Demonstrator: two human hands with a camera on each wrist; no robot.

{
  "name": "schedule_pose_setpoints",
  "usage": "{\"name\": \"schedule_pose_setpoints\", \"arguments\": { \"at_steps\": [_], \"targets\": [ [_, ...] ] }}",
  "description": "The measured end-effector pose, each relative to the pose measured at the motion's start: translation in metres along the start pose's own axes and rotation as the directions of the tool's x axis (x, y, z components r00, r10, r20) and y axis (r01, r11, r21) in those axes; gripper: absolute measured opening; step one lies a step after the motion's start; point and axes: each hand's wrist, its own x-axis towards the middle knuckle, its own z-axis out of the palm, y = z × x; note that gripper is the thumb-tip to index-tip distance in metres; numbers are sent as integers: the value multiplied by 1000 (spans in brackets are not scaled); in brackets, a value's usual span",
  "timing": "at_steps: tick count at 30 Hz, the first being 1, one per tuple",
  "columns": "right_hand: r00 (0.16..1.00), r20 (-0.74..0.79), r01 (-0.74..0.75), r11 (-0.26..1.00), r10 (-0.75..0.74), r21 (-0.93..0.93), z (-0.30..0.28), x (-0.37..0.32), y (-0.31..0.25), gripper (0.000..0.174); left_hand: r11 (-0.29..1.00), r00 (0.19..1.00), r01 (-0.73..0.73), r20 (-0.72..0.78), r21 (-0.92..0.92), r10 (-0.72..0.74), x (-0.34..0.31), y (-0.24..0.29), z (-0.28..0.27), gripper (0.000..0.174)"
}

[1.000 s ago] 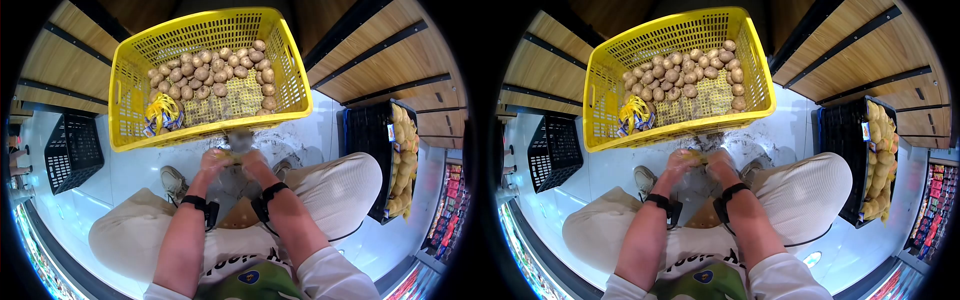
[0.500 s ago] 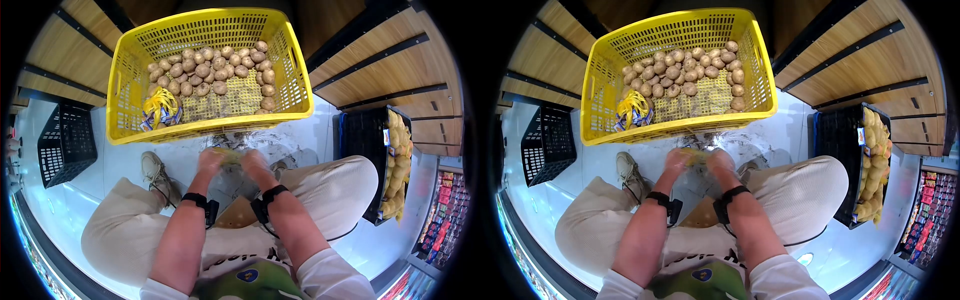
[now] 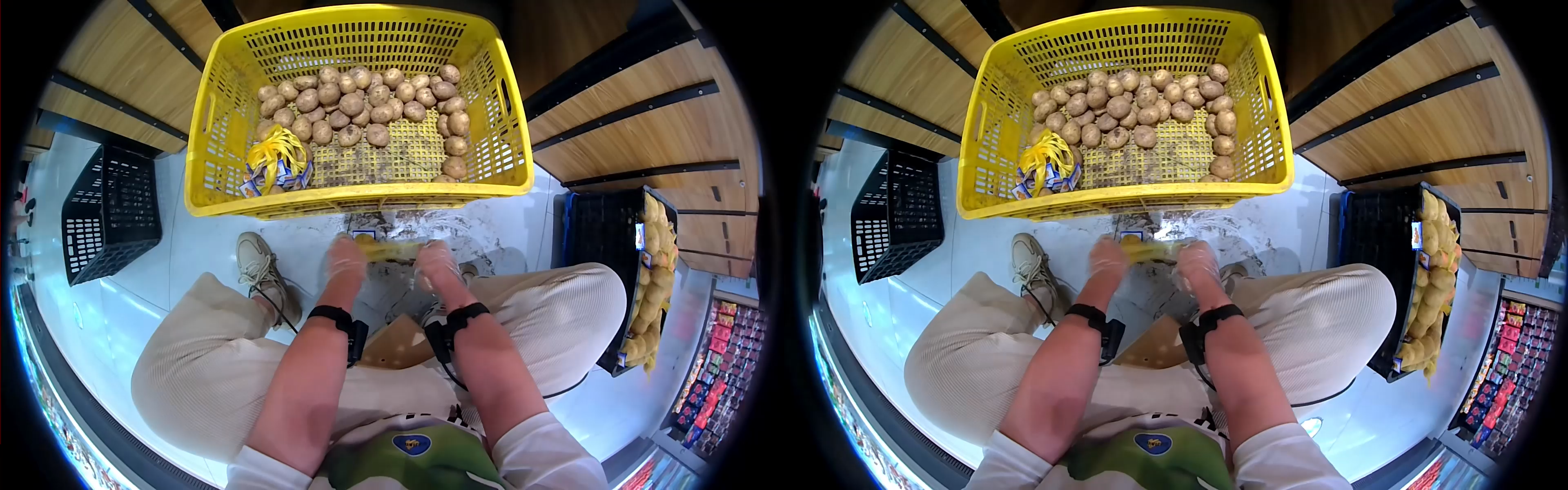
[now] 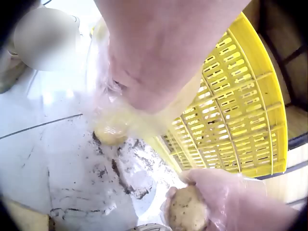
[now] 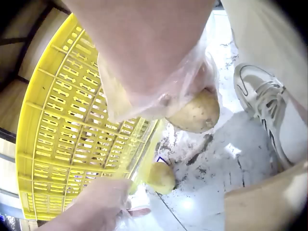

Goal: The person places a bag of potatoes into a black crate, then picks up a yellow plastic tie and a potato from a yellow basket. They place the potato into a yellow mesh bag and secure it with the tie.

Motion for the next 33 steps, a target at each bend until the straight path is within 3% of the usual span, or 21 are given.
{"name": "schedule_pose_setpoints", "arguments": {
  "at_steps": [1,2,3,4,6,7,8,9,10,11,12,13,15,16,18,22,24,25,27,28,33],
  "targets": [
    [1000,0,-2,1000,2,1,12,6,6,26,1000,1000,-2,1,0,2,5,-6,0,22],
    [988,-54,-129,966,145,223,26,10,11,27,917,962,-254,177,307,207,10,-13,-2,23],
    [954,-72,-233,868,292,439,29,7,11,28,684,856,-506,400,525,327,11,-17,-5,24],
    [954,-72,-233,867,292,440,30,6,12,28,683,856,-507,400,526,327,10,-18,-6,24],
    [978,-34,-186,939,204,291,31,4,13,32,978,922,-208,326,-36,208,8,-20,-9,22],
    [978,-34,-187,937,206,295,38,6,17,32,977,921,-210,328,-32,209,4,-18,-9,22],
    [995,-97,8,989,6,150,46,8,22,30,836,933,99,342,-539,111,0,-13,-6,22],
    [972,-129,199,980,-198,-8,49,7,24,30,382,912,365,408,-849,34,-5,-8,-7,24],
    [973,-128,192,981,-190,-1,53,7,24,30,389,910,367,413,-845,38,-7,-5,-11,24],
    [999,-22,42,865,-36,500,56,11,21,29,551,918,276,386,-787,90,-6,-4,-17,21],
    [988,145,-150,506,48,850,55,13,17,29,690,919,169,366,-704,148,-8,-2,-23,19],
    [988,148,-154,501,53,852,31,1,8,29,693,917,170,371,-701,150,-11,-1,-26,19],
    [831,527,-543,-51,-179,838,-59,-50,-19,29,658,933,198,346,-727,101,-14,0,-31,14],
    [831,526,-542,-52,-179,839,-76,-59,-24,29,659,933,196,345,-726,102,-9,-5,-24,14],
    [858,397,-501,-364,-326,785,-96,-67,-29,28,754,922,18,302,-657,241,0,-11,-15,10],
    [817,324,-532,-408,-477,742,-103,-55,-40,25,779,911,56,352,-625,217,2,-10,-13,13],
    [905,163,-376,-557,-394,740,-90,-40,-57,20,693,831,-303,175,-655,528,33,-44,41,23],
    [903,157,-375,-552,-401,745,-85,-35,-61,20,692,834,-307,165,-653,526,38,-50,55,23],
    [967,30,-192,-646,-254,739,-78,-29,-71,18,137,833,93,152,-986,531,43,-52,67,36],
    [944,36,-271,-705,-329,655,-85,-31,-74,23,754,853,-436,40,-491,520,7,-24,10,36],
    [914,-12,-310,-716,-406,626,-125,-53,-91,31,655,708,-706,-244,-270,663,1,-4,9,46]
  ]
}}
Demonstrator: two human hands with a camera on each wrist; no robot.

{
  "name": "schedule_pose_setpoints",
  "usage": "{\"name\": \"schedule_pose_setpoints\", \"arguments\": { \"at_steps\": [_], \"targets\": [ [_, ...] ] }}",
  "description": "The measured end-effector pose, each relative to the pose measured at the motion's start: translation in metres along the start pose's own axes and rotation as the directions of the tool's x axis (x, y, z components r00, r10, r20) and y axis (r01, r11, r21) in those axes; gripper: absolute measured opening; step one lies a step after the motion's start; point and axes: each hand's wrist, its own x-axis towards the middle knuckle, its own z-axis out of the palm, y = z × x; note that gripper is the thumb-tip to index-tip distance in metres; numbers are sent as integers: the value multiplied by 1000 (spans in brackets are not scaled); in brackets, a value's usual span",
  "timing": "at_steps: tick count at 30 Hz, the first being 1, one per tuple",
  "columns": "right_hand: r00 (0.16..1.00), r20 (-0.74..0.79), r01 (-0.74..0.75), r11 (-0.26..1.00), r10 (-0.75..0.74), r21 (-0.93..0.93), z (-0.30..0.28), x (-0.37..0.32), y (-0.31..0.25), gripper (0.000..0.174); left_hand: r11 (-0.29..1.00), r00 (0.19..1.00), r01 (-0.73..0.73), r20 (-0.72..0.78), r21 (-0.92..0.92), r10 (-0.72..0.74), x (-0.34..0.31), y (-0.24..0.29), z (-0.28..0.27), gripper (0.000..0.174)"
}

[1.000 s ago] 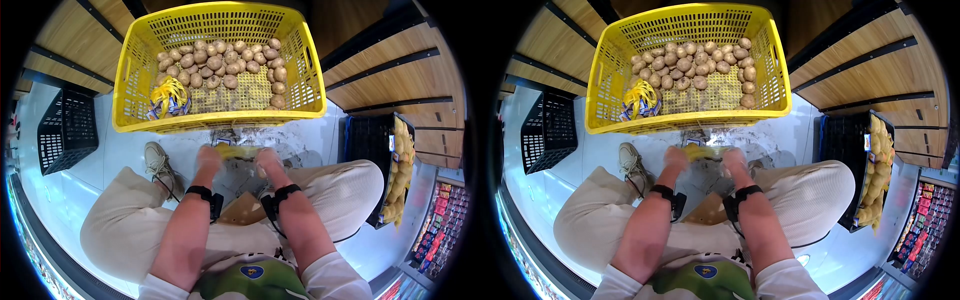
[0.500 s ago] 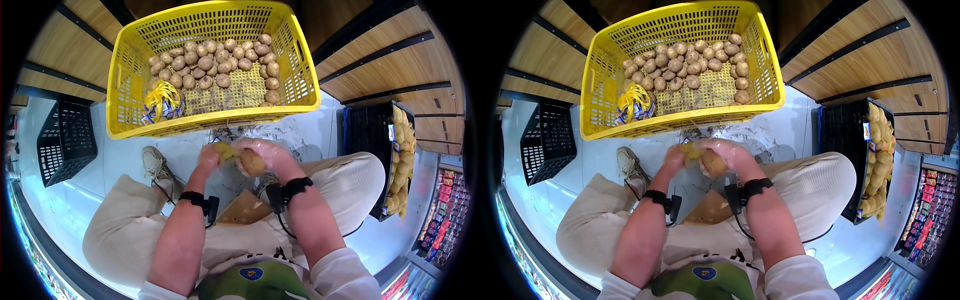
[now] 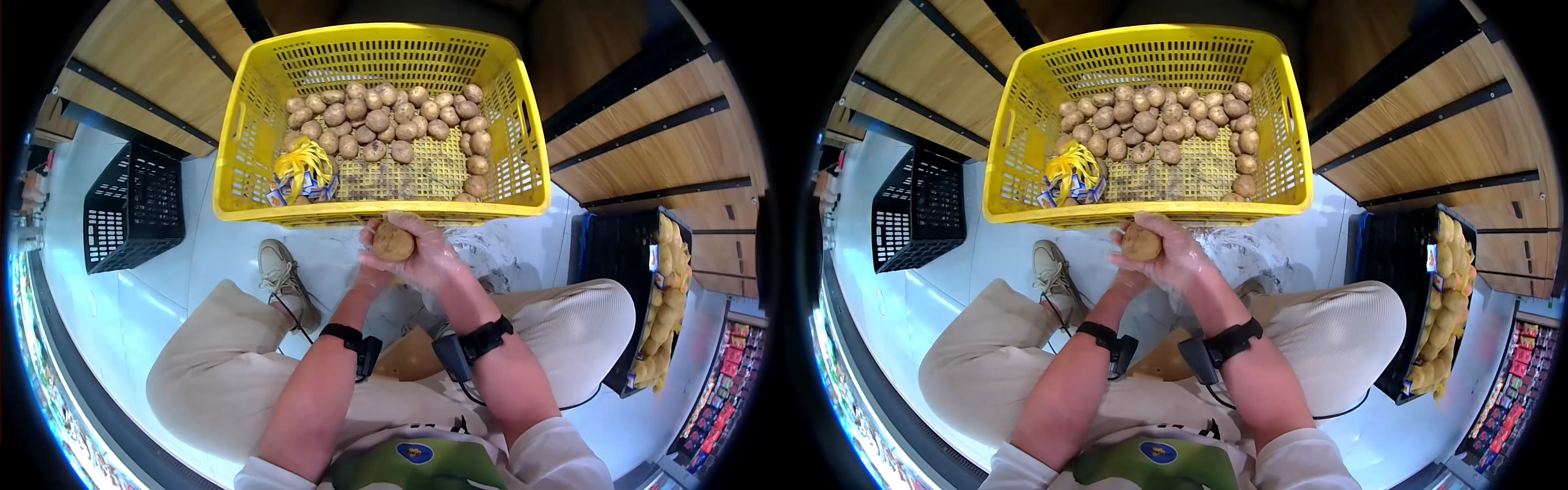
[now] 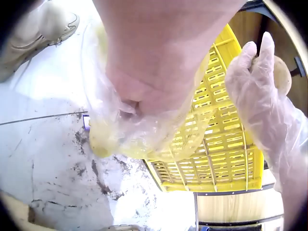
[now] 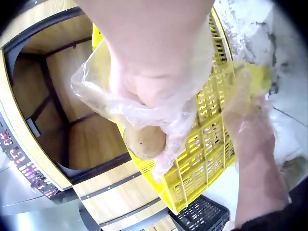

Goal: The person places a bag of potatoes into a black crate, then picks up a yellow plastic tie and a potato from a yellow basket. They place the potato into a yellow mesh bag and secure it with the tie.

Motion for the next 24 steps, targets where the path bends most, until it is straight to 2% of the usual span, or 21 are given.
{"name": "schedule_pose_setpoints", "arguments": {
  "at_steps": [3,5,6,8,9,11,12,14,15,16,17,18,20,21,23,24],
  "targets": [
    [999,42,3,995,1,-99,2,-2,11,29,977,982,182,73,-108,-174,-4,5,-7,42],
    [992,-93,50,944,-85,-326,-23,12,22,26,915,935,346,152,-206,-319,-8,9,-14,40],
    [992,-89,54,943,-87,-327,-31,16,24,26,868,901,427,194,-254,-387,-10,10,-18,39],
    [968,-166,118,924,-188,-363,-48,23,24,25,790,844,533,263,-304,-468,-14,15,-29,36],
    [968,-164,121,924,-192,-363,-61,30,24,25,792,845,530,263,-303,-465,-14,14,-30,36],
    [948,-79,258,888,-309,-379,-86,41,25,24,402,660,725,399,-559,-637,-15,11,-33,30],
    [946,-80,263,887,-315,-379,-91,42,26,24,404,662,725,402,-558,-633,-19,2,-32,30],
    [924,-120,281,857,-364,-432,-95,44,26,28,646,863,505,343,-573,-371,-27,-18,-27,29],
    [922,-120,285,856,-368,-432,-97,44,26,28,647,864,503,345,-573,-367,-24,-9,-31,29],
    [911,-96,315,828,-401,-463,-99,42,26,31,400,775,604,390,-689,-497,-19,9,-41,27],
    [899,-71,345,799,-432,-493,-101,42,26,33,121,661,638,460,-760,-593,-15,24,-51,25],
    [897,-69,350,797,-436,-492,-107,44,27,33,126,664,638,459,-760,-591,-11,32,-58,25],
    [904,72,374,697,-422,-612,-119,48,27,33,95,652,678,537,-729,-536,-4,45,-67,26],
    [901,74,380,694,-428,-612,-119,48,28,33,100,656,678,537,-729,-531,-3,44,-62,26],
    [863,86,433,642,-498,-632,-118,49,31,38,-10,769,541,499,-841,-398,-6,37,-47,31],
    [861,86,436,641,-501,-632,-113,47,30,38,-8,770,542,500,-840,-396,-7,38,-52,31]
  ]
}}
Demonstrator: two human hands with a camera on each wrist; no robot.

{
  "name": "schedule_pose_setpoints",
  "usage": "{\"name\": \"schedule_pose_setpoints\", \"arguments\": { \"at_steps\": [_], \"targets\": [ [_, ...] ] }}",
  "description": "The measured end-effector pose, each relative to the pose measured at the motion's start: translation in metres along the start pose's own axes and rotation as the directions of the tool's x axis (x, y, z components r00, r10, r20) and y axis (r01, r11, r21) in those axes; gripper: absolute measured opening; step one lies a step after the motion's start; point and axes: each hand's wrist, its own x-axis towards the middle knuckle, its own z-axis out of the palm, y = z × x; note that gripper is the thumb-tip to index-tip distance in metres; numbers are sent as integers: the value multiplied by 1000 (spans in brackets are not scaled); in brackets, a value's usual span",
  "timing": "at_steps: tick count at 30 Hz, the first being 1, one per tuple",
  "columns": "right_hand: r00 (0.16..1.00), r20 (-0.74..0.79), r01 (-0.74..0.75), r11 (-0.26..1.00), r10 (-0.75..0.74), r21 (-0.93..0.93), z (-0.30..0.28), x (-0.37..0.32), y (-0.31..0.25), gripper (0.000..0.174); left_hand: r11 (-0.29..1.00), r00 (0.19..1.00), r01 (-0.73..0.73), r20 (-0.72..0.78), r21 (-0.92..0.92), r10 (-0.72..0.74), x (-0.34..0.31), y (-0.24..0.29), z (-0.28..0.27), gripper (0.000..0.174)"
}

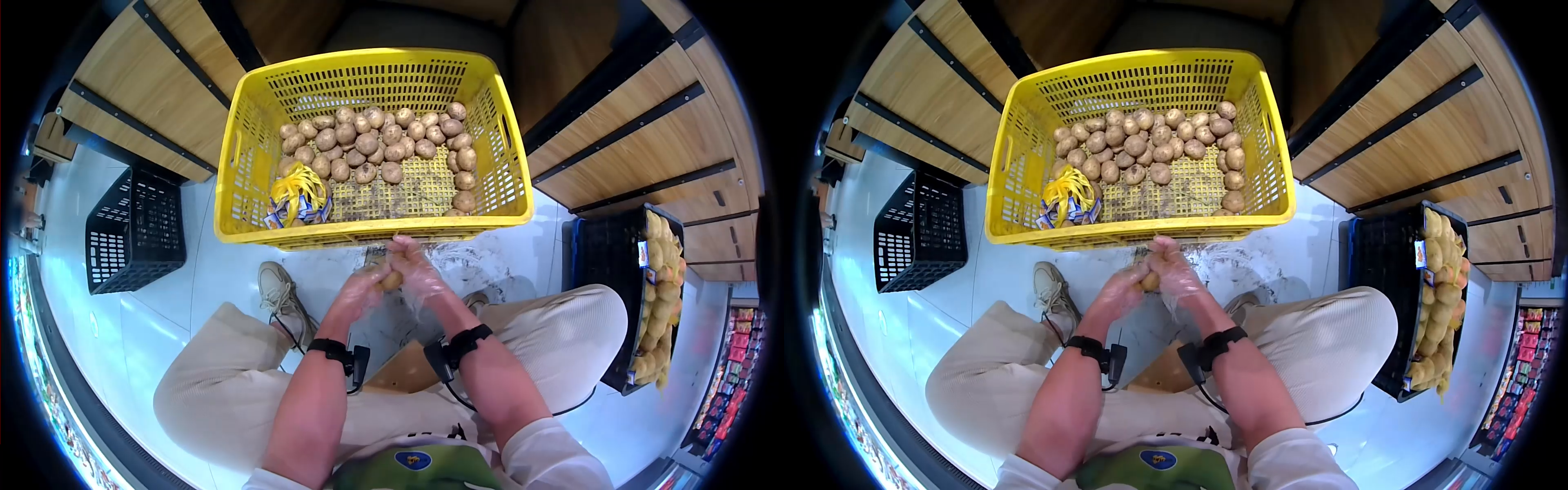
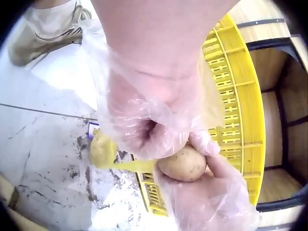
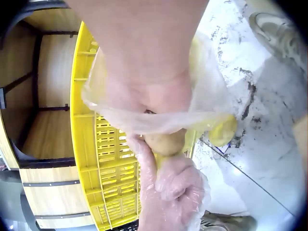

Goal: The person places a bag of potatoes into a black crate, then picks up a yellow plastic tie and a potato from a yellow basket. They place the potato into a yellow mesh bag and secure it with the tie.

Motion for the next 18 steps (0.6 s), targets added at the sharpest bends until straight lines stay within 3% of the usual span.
{"name": "schedule_pose_setpoints", "arguments": {
  "at_steps": [2,3,5,6,8,9,10,11,12,14,15,17,18],
  "targets": [
    [989,-66,-124,983,134,134,5,-4,-13,40,991,986,128,102,45,-132,-12,12,-2,36],
    [989,-68,-122,983,132,136,3,-5,-13,40,990,986,129,103,48,-133,-12,13,-1,36],
    [937,174,-349,842,303,412,-2,-4,-16,43,973,984,132,94,189,-152,-11,15,-1,35],
    [938,173,-346,842,301,413,-12,5,3,43,973,984,131,95,192,-152,-10,16,-2,35],
    [884,444,-386,764,147,517,-39,28,56,42,953,971,211,69,219,-231,-9,15,-6,37],
    [885,442,-385,763,145,519,-30,19,40,42,952,970,212,70,221,-232,-12,17,0,37],
    [961,190,-256,909,201,328,-11,1,6,38,946,973,215,34,243,-230,-19,23,9,38],
    [982,-76,-169,982,175,81,0,-10,-14,34,939,974,219,-1,266,-227,-22,26,15,39],
    [982,-78,-167,982,173,84,-4,-7,-5,34,938,974,219,-1,269,-227,-22,25,15,39],
    [920,-344,50,926,-189,-375,-24,9,33,32,929,978,209,-83,306,-192,-20,21,12,40],
    [918,-347,52,927,-191,-372,-34,16,42,32,927,978,210,-82,310,-194,-18,21,11,40],
    [991,-124,-119,810,58,-575,-51,24,50,35,935,975,218,-29,279,-218,-17,21,8,40],
    [990,-128,-119,811,56,-573,-40,14,30,35,934,975,219,-27,283,-221,-17,21,8,40]
  ]
}}
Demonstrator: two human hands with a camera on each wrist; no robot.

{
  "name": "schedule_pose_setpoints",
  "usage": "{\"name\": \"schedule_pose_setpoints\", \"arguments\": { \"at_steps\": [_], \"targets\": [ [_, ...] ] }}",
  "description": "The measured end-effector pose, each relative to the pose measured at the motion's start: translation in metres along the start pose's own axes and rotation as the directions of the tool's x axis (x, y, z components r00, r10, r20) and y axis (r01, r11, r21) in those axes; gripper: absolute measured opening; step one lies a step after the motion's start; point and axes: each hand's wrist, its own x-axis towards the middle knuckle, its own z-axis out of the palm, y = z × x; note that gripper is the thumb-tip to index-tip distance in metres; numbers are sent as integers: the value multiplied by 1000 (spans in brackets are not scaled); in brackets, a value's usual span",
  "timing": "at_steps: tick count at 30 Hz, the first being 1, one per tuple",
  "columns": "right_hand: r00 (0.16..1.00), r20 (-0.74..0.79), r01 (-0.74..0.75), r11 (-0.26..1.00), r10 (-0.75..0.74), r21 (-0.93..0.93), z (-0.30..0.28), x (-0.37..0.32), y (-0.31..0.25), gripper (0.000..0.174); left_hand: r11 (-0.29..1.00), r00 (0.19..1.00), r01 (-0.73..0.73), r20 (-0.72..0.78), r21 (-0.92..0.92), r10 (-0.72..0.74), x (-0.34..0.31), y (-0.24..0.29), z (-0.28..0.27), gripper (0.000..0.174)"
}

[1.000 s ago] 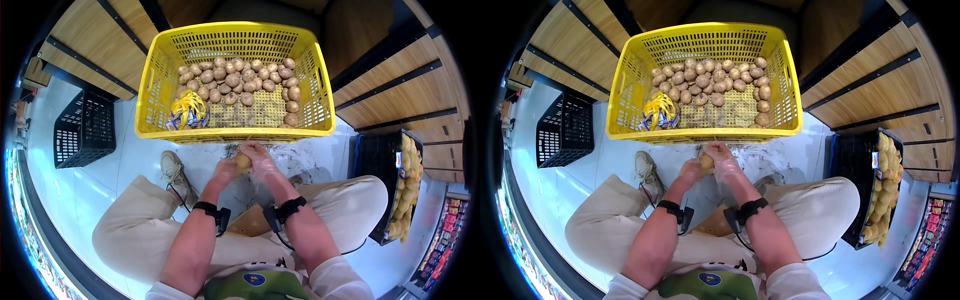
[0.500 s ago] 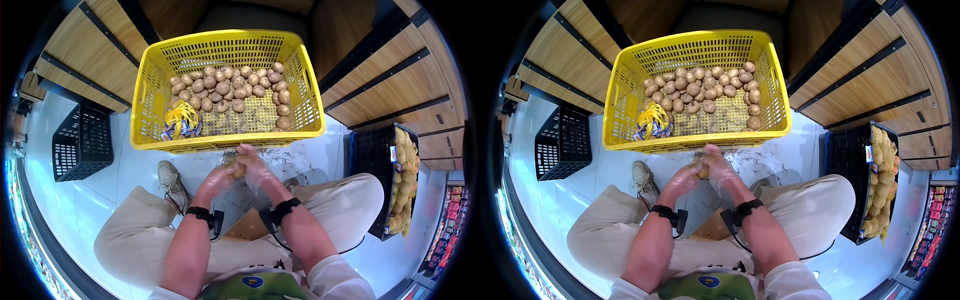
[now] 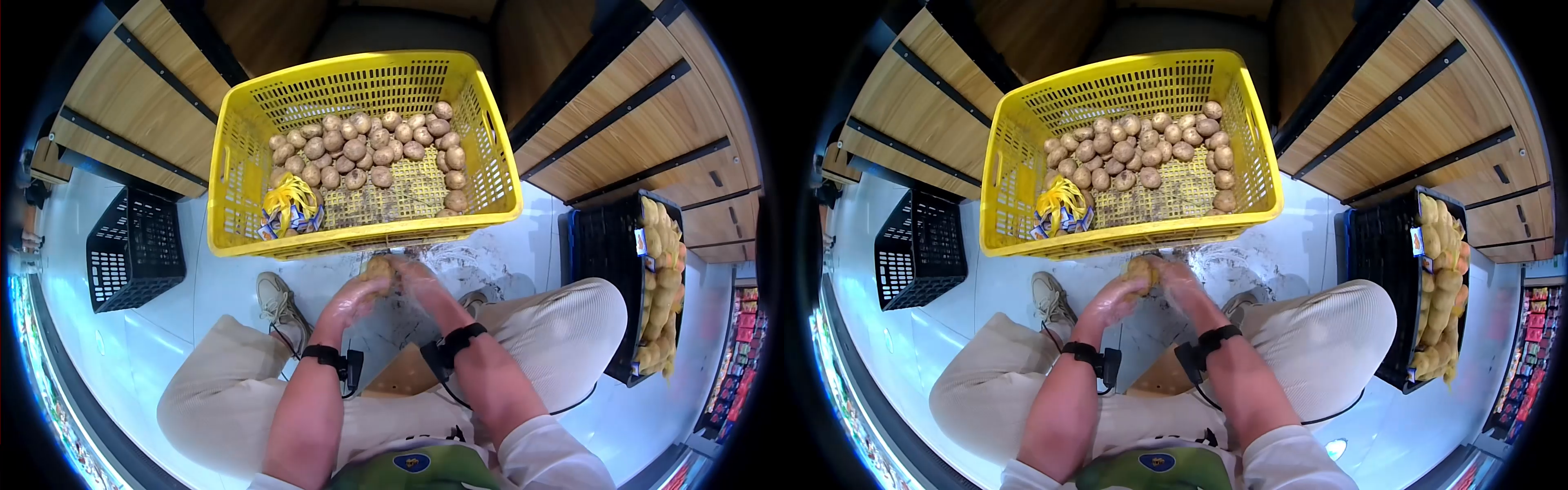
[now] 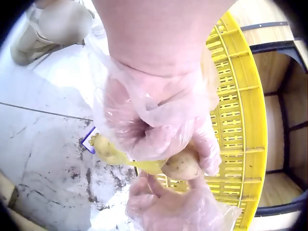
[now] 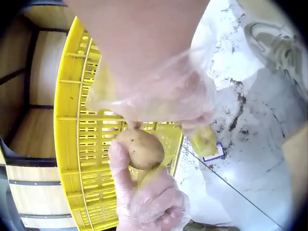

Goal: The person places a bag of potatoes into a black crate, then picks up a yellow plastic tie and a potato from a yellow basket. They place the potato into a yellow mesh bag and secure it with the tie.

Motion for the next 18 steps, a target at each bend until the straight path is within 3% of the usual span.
{"name": "schedule_pose_setpoints", "arguments": {
  "at_steps": [1,2,3,5,6,8,9,10,11,12,13,14,15,17,18],
  "targets": [
    [953,90,-302,910,289,284,-5,-24,-45,34,1000,1000,1,-12,2,-1,0,0,0,38],
    [821,255,-563,656,510,502,-6,-38,-71,33,1000,1000,3,-25,2,-3,0,0,0,37],
    [821,255,-563,655,510,504,-2,-35,-66,33,1000,1000,5,-25,4,-5,-1,0,1,37],
    [773,262,-594,512,578,621,6,-26,-47,30,998,999,37,3,-41,-37,-3,1,1,35],
    [773,262,-593,511,578,622,5,-25,-43,30,999,999,38,3,-38,-38,-3,1,1,35],
    [861,231,-507,792,452,341,-1,-23,-33,32,998,999,25,-19,-59,-26,-1,-1,3,35],
    [861,230,-507,791,453,343,5,-16,-10,32,998,999,26,-18,-57,-27,0,-2,3,35],
    [957,161,-284,895,242,344,14,-5,26,32,999,999,24,-35,-42,-25,2,-3,3,35],
    [995,94,-45,944,15,328,20,0,46,33,999,998,22,-52,-28,-24,3,-5,2,35],
    [996,92,-47,943,18,330,19,-4,39,33,999,998,26,-51,-27,-28,3,-8,2,35],
    [999,-7,41,997,-42,-69,16,-9,26,30,999,997,15,-76,-30,-17,4,-10,0,35],
    [988,-73,86,882,-135,-463,13,-13,11,28,999,995,2,-102,-33,-6,5,-12,-1,35],
    [988,-74,84,883,-133,-462,14,-13,6,28,999,995,5,-102,-32,-8,6,-13,-2,35],
    [968,-145,-224,965,204,-135,16,-12,-4,31,999,986,-4,-168,-51,-5,7,-14,-3,36],
    [968,-145,-223,965,203,-135,14,-17,-17,31,999,986,-4,-168,-50,-4,11,-16,-5,36]
  ]
}}
